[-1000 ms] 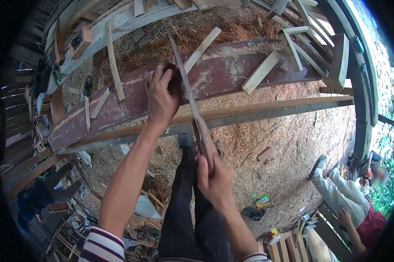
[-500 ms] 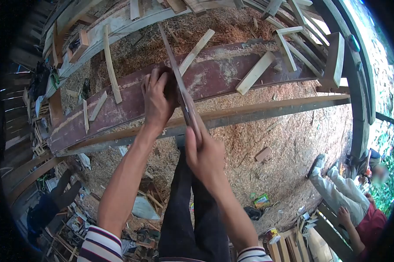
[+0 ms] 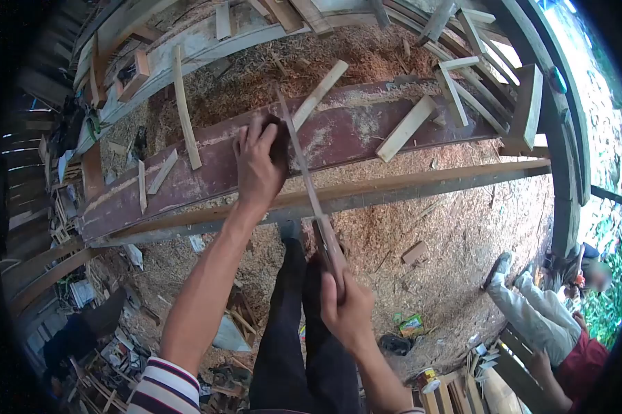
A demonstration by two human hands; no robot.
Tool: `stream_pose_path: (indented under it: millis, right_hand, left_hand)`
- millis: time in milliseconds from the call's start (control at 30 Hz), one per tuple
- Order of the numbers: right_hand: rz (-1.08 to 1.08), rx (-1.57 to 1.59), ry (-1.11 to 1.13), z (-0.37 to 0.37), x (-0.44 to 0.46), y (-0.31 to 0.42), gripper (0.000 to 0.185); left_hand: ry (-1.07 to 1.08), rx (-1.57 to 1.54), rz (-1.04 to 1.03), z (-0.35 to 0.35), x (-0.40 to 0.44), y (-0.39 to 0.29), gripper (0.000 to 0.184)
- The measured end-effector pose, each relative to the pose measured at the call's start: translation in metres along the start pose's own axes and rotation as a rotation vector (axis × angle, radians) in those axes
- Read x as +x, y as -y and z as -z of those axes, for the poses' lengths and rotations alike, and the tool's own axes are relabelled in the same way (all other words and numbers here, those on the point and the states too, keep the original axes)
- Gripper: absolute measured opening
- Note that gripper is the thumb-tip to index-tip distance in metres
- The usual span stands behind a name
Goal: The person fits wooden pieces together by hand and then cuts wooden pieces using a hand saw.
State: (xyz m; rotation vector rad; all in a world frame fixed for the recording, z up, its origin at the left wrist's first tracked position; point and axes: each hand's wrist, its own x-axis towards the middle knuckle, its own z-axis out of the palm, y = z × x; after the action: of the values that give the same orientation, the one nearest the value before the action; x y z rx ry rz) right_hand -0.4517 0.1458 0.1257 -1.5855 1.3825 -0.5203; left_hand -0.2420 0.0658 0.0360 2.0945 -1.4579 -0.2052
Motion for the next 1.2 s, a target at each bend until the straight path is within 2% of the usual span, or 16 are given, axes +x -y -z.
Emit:
stream_pose_path:
  millis: [67,167,300,433,500,567,633,700,800,900,1033,1067,1133,1200]
  right_hand:
    - [-0.036,-0.025,-0.039,0.001,-0.005,-0.003,0.031]
    - [0.048,-0.031,0.022,-0.022,0.066,0.015,0.029]
    - [0.003,-0.004,0.004,-0.017,0.028,0.004,0.029]
    - [-0.069,0.024,-0.014,-0.004,0.004,-0.003,0.031]
    - [-0.049,-0.022,0.072,-0.011,0.05,0.007,0.024]
    - [0.031,0.019,0.04,-0.024,0.079,0.017,0.031]
    - [0.035,0.005,0.032,-0.015,0.039,0.009,0.036]
    - [0.036,0.045,-0.077,-0.007,0.0,0.0,0.036]
    - [-0.055,0.019,-0.013,-0.01,0.013,-0.001,0.031]
    - [-0.002,-0.03,0.061,-0.027,0.084,0.019,0.025]
    - [0.1,0.0,-0.042,-0.014,0.015,-0.002,0.026]
    - [0.024,-0.014,-0.023,-0.008,-0.002,-0.009,0.021]
    - [-0.071,-0.033,-0.003,-0.003,-0.004,-0.007,0.019]
    - [-0.001,-0.09,0.036,0.0,0.017,-0.006,0.017]
  left_hand:
    - [-0.049,0.03,-0.013,-0.004,-0.004,0.0,0.03]
    - [0.002,0.015,-0.002,-0.006,-0.004,0.005,0.028]
    - [0.007,-0.065,0.039,0.0,-0.002,-0.003,0.026]
    - [0.018,-0.006,0.014,-0.005,-0.004,0.003,0.025]
    - [-0.069,0.013,-0.029,-0.006,-0.003,0.003,0.026]
    - [-0.008,-0.042,0.016,-0.004,-0.001,-0.001,0.027]
    - [0.009,-0.032,0.036,-0.002,0.0,-0.001,0.029]
    - [0.018,-0.015,0.02,-0.001,-0.001,-0.002,0.029]
    - [-0.002,0.023,-0.021,-0.006,-0.006,0.005,0.028]
    - [-0.039,0.022,-0.027,-0.006,-0.003,0.003,0.026]
    - [-0.018,0.008,-0.004,-0.002,0.0,-0.001,0.025]
    - [-0.027,0.013,-0.002,-0.001,0.003,0.002,0.025]
    - [-0.009,-0.039,0.018,-0.005,0.0,0.001,0.025]
    - [-0.052,0.019,0.003,-0.006,0.002,0.002,0.025]
